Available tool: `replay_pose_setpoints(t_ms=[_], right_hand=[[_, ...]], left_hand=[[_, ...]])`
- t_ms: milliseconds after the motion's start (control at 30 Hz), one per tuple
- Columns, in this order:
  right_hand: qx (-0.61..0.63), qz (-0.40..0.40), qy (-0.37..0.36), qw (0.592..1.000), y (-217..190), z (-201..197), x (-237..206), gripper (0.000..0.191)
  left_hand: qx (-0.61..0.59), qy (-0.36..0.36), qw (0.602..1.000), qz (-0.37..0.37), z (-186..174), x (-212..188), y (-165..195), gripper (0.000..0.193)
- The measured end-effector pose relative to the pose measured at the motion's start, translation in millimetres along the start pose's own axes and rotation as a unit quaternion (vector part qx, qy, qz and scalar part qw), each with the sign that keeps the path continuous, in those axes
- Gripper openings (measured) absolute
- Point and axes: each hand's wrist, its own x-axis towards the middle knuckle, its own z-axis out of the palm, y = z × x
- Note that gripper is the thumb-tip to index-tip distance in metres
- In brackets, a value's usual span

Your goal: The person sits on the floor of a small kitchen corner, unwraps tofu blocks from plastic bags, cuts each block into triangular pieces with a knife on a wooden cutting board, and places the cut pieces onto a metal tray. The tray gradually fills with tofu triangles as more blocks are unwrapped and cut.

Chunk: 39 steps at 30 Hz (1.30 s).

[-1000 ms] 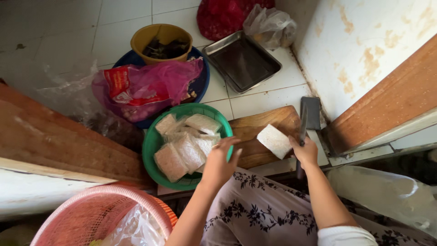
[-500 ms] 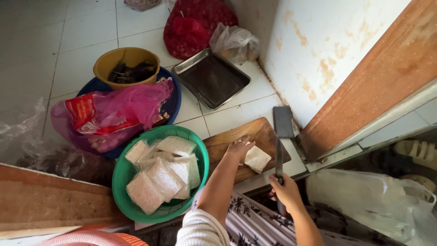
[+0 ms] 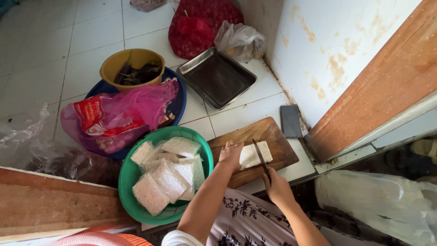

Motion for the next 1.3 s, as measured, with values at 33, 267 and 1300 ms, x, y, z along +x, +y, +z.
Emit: replay_pose_setpoints(t_ms=[33,267,1300], right_hand=[[0.005,-0.001,0.002,1.000,-3,1,-3,0.030],[0.007,-0.011,0.010,1.000,-17,9,-14,0.028],[-0.173,0.118,-0.108,0.972,1,36,9,0.019]], left_hand=[[-0.016,0.008,1.000,0.018,4,-1,-9,0.109],[-0.071,0.043,0.996,0.036,22,-2,-33,0.090],[-0.050,0.055,0.996,0.051,26,5,-19,0.071]])
